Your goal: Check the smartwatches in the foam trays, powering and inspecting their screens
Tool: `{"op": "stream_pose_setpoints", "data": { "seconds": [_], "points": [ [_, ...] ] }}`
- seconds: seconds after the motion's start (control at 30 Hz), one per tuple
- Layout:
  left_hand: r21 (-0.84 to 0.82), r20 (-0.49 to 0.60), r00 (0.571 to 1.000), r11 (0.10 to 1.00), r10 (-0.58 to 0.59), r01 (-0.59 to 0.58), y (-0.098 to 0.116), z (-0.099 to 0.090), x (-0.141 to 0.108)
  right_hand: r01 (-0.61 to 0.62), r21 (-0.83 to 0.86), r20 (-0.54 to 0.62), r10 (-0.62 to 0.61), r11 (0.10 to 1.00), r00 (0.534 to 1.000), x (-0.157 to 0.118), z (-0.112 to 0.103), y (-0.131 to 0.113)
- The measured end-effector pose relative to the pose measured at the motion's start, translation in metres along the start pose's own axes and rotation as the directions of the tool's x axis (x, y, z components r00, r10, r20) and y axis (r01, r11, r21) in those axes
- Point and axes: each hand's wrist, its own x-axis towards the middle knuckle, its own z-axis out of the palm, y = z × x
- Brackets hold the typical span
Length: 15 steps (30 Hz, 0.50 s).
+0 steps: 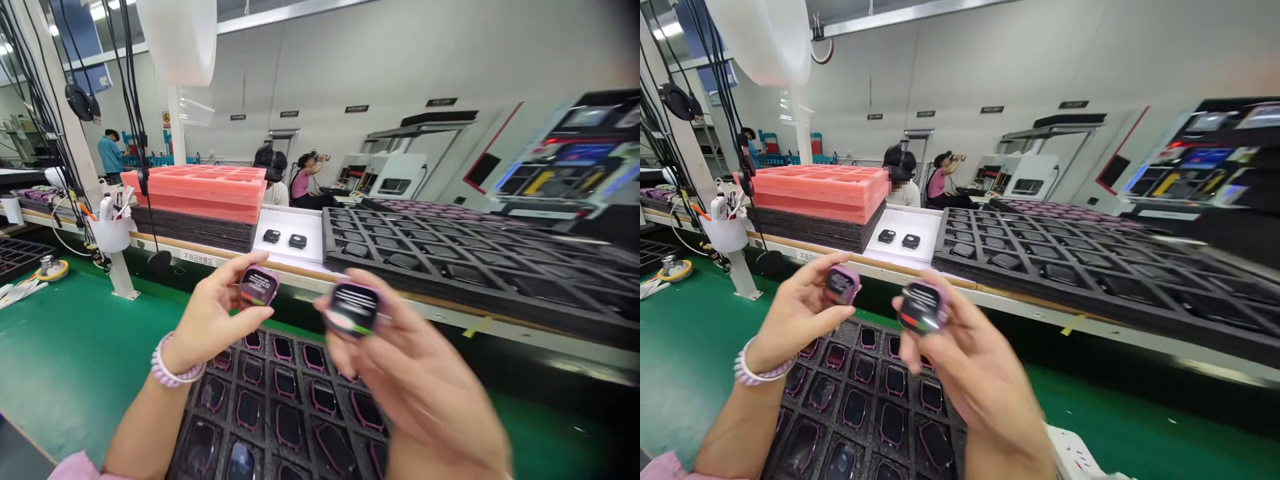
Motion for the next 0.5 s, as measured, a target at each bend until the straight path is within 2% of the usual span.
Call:
{"op": "stream_pose_setpoints", "data": {
  "seconds": [0.1, 0.23, 0.5],
  "points": [
    [-0.053, -0.065, 0.99, 0.991, -0.125, 0.122, -0.019, 0.014, 0.016, -0.063, 0.125, 0.035, 0.059, 0.99, 0.998, 0.023, 0.006, 0.014],
    [-0.141, -0.058, 0.982, 0.975, -0.18, 0.17, -0.038, 0.021, 0.02, -0.091, 0.144, 0.023, 0.089, 0.985, 0.996, 0.036, 0.006, 0.03],
    [-0.075, -0.048, 0.975, 0.974, -0.218, 0.214, -0.041, 0.023, 0.021, -0.038, 0.104, -0.005, 0.039, 0.994, 0.999, 0.033, 0.004, 0.026]
  ]
}}
